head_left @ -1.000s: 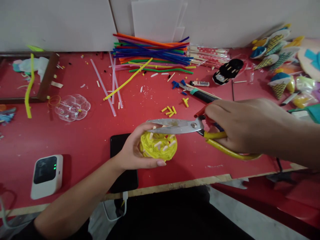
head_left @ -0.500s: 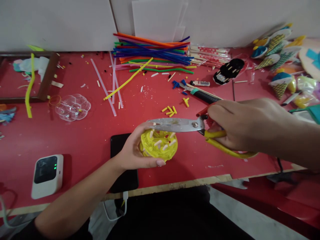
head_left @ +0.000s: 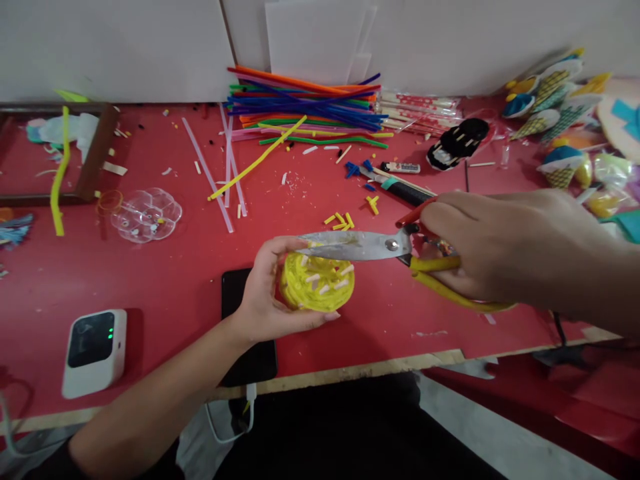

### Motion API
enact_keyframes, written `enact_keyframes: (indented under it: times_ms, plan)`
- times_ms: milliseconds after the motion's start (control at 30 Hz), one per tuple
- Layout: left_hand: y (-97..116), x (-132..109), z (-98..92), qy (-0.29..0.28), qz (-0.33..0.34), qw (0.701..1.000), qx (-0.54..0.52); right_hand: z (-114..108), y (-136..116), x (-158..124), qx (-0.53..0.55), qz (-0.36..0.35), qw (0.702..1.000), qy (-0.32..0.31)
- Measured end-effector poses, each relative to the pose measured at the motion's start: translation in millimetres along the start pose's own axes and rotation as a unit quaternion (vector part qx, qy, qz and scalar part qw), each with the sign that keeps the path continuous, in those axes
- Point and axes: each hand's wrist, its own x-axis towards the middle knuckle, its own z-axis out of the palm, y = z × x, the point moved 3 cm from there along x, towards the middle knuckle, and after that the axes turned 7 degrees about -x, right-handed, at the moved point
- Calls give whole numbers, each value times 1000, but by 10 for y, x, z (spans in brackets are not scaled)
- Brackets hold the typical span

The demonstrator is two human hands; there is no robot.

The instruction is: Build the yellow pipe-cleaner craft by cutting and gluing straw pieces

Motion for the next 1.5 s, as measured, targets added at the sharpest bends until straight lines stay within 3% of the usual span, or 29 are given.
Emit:
enact_keyframes:
  times_ms: [167, 300, 467, 633, 933, 1233, 1500]
  plan:
    - [16, 0, -14, -42, 35, 998, 20, -11, 74, 92, 32, 63, 976, -205]
    - [-6, -40, -24, -54, 28, 998, -9, -3, 69, 114, 63, 92, 955, -276]
    - [-23, -76, -24, -82, 16, 996, -35, -37, 28, 139, 101, 91, 952, -275]
    - [10, -17, 7, -58, 23, 998, -18, -78, -3, 145, 105, 79, 956, -262]
    - [52, 28, 23, -73, 53, 996, 10, -50, 14, 36, 101, 26, 987, -126]
    - [15, 11, 16, -62, 62, 996, 33, 19, -22, 80, 107, 48, 972, -203]
    - [-12, -30, 1, -50, 57, 997, 21, -24, -19, 103, 106, 37, 979, -169]
